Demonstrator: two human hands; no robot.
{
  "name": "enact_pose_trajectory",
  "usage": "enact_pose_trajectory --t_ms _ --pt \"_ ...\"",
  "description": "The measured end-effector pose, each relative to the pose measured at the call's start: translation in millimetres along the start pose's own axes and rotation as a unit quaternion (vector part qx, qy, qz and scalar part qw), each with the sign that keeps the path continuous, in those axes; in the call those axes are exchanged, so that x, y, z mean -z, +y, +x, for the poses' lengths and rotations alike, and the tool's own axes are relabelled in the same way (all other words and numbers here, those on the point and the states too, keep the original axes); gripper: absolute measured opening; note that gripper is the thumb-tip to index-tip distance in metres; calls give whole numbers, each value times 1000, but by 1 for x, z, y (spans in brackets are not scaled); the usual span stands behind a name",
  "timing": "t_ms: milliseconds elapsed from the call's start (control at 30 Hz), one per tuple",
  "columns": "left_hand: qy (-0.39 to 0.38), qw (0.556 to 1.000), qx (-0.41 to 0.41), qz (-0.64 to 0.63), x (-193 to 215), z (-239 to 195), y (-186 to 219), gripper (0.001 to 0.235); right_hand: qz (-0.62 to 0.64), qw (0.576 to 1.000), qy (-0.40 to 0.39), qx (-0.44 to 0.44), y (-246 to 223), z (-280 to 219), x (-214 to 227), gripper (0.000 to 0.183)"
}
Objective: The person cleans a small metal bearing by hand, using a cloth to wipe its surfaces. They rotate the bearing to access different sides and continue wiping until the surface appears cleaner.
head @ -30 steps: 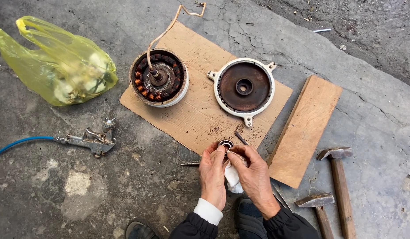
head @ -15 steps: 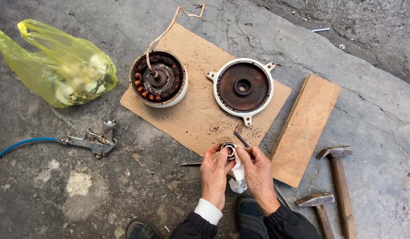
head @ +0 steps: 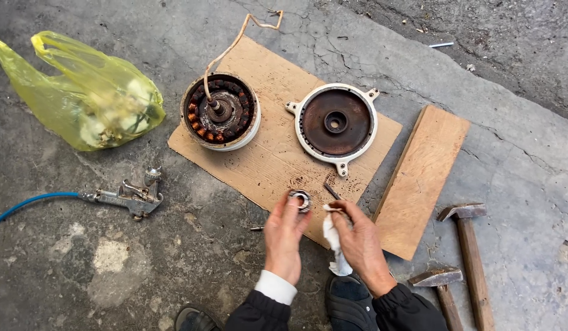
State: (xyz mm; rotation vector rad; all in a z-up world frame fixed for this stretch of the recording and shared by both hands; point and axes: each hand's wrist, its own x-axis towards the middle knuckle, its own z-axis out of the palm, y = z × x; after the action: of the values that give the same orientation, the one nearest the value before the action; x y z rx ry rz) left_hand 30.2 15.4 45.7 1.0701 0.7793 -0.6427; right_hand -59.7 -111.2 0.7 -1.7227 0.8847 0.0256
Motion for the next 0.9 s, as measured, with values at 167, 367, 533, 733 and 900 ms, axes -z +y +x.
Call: enact_pose_trajectory --t_ms 167,367,533,733,900 --pt "65 988 -133 -34 29 29 39 37 -27 977 -167 132 -11 -5 -40 40" --pt "59 968 -235 -61 38 10 100 42 141 951 -252 113 -110 2 -83 49" --pt "63 961 -265 -48 19 -20 118 39 -8 949 -179 260 -62 17 -66 40" --pt "60 992 -81 75 12 9 35 36 -304 940 59 143 55 53 -5 23" --pt "43 992 2 116 33 59 -50 36 -348 926 17 146 62 65 2 25"
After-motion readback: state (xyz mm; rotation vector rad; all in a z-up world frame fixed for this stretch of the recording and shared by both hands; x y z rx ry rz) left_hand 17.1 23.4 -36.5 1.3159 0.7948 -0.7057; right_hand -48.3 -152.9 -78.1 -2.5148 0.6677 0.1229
